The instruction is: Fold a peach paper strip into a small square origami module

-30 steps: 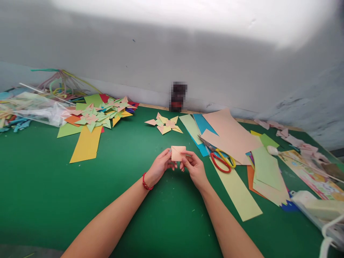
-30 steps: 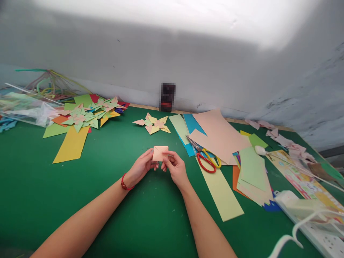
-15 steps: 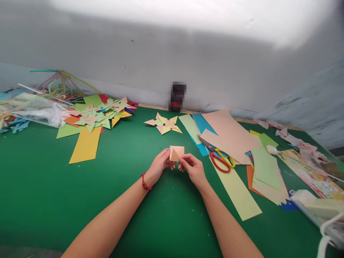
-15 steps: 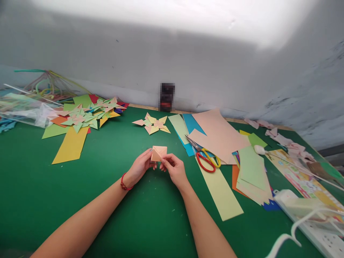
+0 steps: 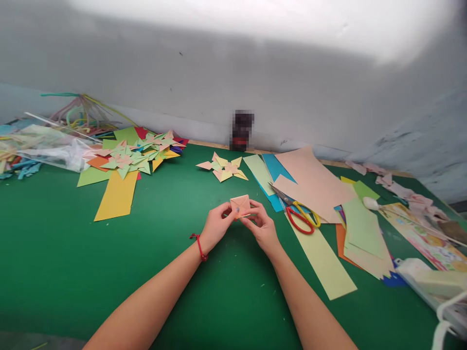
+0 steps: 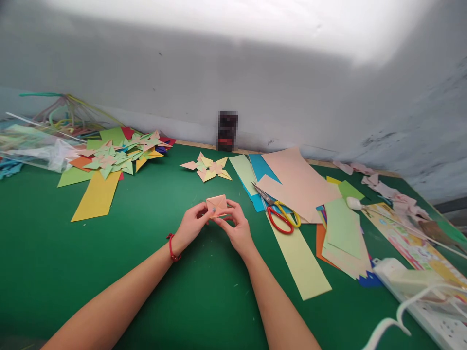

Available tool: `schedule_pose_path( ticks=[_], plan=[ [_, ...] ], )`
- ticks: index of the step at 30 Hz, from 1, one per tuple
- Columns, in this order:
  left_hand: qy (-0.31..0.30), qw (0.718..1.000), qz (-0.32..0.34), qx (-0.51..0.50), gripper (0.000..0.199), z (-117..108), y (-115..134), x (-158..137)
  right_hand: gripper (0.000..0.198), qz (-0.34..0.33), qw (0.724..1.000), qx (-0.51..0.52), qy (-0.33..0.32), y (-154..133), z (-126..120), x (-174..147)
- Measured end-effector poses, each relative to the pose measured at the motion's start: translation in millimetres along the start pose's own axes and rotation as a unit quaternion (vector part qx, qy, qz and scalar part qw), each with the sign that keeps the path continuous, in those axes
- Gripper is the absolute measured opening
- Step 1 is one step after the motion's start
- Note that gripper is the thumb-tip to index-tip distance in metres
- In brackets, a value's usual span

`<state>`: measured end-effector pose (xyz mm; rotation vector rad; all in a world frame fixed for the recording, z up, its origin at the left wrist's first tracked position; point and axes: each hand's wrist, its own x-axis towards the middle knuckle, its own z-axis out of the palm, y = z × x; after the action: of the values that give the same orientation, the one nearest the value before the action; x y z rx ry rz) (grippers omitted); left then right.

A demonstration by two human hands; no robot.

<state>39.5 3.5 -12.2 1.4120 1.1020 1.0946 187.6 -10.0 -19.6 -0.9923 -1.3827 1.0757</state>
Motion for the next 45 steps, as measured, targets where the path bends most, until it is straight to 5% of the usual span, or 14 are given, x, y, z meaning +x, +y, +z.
schedule_pose_path(
  ticks=[13,33,45],
  plan=[
    [0.053,0.998,-0.007,-0.025,0.024,0.6,0.4,2.3,0.009,0.015,0.998,-0.052,0.032,-0.2,2.7,-0.2],
    [0.017,1.000,0.008,0.022,0.025,1.9,-4.4,-0.2,0.018,0.036,0.994,-0.087,0.054,4.5,1.7,0.0],
    [-0.013,0.999,-0.011,-0.036,0.026,1.0,-1.3,0.9,0.025,0.046,0.992,-0.098,0.061,4.0,2.3,0.0]
  ],
)
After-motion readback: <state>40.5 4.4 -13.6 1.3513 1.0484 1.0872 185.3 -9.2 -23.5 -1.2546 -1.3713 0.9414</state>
